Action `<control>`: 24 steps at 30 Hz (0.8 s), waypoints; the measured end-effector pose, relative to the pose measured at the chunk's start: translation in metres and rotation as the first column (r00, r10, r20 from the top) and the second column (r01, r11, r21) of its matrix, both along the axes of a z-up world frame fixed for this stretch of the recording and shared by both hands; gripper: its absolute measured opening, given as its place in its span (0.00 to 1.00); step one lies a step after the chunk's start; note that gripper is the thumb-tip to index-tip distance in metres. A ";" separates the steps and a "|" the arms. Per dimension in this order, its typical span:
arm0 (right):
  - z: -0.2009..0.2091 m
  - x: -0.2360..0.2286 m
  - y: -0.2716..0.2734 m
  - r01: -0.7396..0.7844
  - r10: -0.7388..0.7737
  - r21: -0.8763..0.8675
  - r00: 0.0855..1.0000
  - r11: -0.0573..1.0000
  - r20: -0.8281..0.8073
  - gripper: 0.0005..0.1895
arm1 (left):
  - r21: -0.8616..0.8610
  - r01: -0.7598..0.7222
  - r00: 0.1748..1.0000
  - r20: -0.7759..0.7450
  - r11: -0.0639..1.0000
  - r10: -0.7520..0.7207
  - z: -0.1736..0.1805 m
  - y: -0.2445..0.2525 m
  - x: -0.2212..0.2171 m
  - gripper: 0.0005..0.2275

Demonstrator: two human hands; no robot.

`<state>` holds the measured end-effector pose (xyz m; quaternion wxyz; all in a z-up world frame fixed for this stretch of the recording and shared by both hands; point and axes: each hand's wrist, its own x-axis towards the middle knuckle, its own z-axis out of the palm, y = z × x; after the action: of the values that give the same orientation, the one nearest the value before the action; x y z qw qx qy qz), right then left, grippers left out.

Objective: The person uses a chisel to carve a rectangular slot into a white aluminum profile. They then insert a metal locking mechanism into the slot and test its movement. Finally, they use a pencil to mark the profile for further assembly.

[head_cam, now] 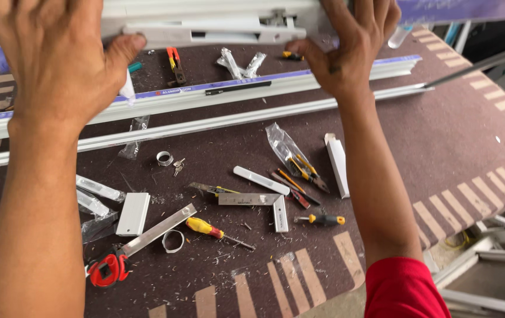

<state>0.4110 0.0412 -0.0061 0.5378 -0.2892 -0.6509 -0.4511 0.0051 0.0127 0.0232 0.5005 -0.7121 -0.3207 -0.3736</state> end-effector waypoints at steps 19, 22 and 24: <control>-0.042 0.002 -0.025 -0.043 0.044 0.031 0.999 0.999 -0.030 0.39 | 0.031 -0.121 0.992 -0.014 0.992 0.122 -0.037 -0.045 0.008 0.27; -0.048 0.001 -0.025 -0.009 0.012 0.065 0.999 0.998 -0.046 0.39 | 0.079 -0.231 0.972 -0.027 0.970 0.233 -0.038 -0.052 0.017 0.28; -0.053 0.002 -0.029 0.004 -0.001 0.061 0.999 0.998 -0.054 0.38 | 0.074 -0.253 0.967 -0.020 0.965 0.255 -0.039 -0.058 0.024 0.27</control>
<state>0.4133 0.0119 -0.0590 0.5632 -0.2855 -0.6216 -0.4636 0.0286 -0.0451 -0.0156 0.5740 -0.6523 -0.3884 -0.3070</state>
